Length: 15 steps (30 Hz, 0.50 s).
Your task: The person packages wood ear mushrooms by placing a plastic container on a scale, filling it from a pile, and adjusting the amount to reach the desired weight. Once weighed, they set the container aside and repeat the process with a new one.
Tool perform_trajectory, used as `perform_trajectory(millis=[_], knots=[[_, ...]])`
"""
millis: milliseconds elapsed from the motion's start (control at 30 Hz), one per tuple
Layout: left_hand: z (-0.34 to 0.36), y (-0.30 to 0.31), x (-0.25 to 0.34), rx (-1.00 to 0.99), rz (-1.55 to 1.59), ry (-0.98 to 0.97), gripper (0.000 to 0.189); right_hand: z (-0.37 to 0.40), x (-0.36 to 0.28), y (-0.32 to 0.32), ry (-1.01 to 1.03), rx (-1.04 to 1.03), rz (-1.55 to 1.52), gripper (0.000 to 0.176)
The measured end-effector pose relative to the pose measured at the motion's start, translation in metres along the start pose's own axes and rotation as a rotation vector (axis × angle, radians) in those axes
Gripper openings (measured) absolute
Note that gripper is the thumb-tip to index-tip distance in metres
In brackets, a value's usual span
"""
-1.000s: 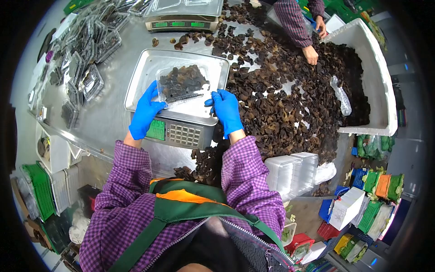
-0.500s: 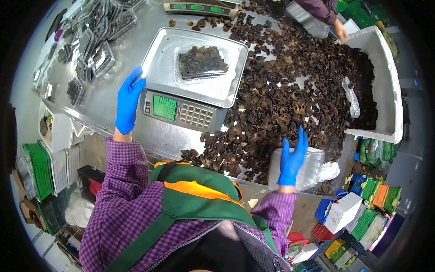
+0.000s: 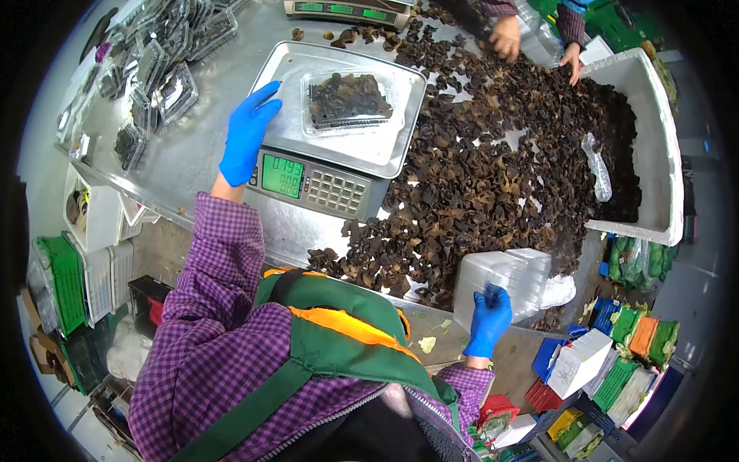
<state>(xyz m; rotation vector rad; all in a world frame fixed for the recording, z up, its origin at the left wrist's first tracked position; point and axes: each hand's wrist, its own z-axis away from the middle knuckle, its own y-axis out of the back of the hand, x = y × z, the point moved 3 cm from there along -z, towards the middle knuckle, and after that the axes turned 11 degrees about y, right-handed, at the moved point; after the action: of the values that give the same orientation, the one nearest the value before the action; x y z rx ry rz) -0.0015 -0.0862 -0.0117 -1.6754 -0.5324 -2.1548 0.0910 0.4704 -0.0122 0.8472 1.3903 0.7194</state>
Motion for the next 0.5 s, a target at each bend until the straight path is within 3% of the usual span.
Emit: perform_trajectory(millis=[67,133,233,333,400,467,500], knots=[[-0.005,-0.007,0.004,-0.024,0.004,0.029,0.047,-0.006,-0.007,0.015,-0.102,0.04,-0.161,0.029],[-0.014,-0.016,0.006,-0.042,0.009,0.053,0.05,-0.011,-0.032,0.033,-0.094,0.073,-0.019,0.027],[-0.044,-0.032,-0.012,-0.063,-0.083,0.099,0.071,-0.02,-0.043,0.053,-0.09,0.167,-0.093,0.024],[-0.069,-0.048,-0.026,0.061,-0.499,-0.091,0.082,-0.026,-0.058,0.053,-0.042,0.207,-0.145,0.021],[-0.072,-0.05,-0.018,0.075,-0.419,-0.117,0.075,-0.028,-0.059,0.051,-0.017,0.207,-0.134,0.021],[-0.06,-0.052,0.0,-0.226,-0.165,0.043,0.058,-0.032,-0.06,0.045,0.056,0.231,-0.113,0.022],[-0.057,-0.051,0.002,-0.266,-0.05,0.087,0.049,-0.034,-0.075,0.047,0.013,0.23,-0.075,0.021]])
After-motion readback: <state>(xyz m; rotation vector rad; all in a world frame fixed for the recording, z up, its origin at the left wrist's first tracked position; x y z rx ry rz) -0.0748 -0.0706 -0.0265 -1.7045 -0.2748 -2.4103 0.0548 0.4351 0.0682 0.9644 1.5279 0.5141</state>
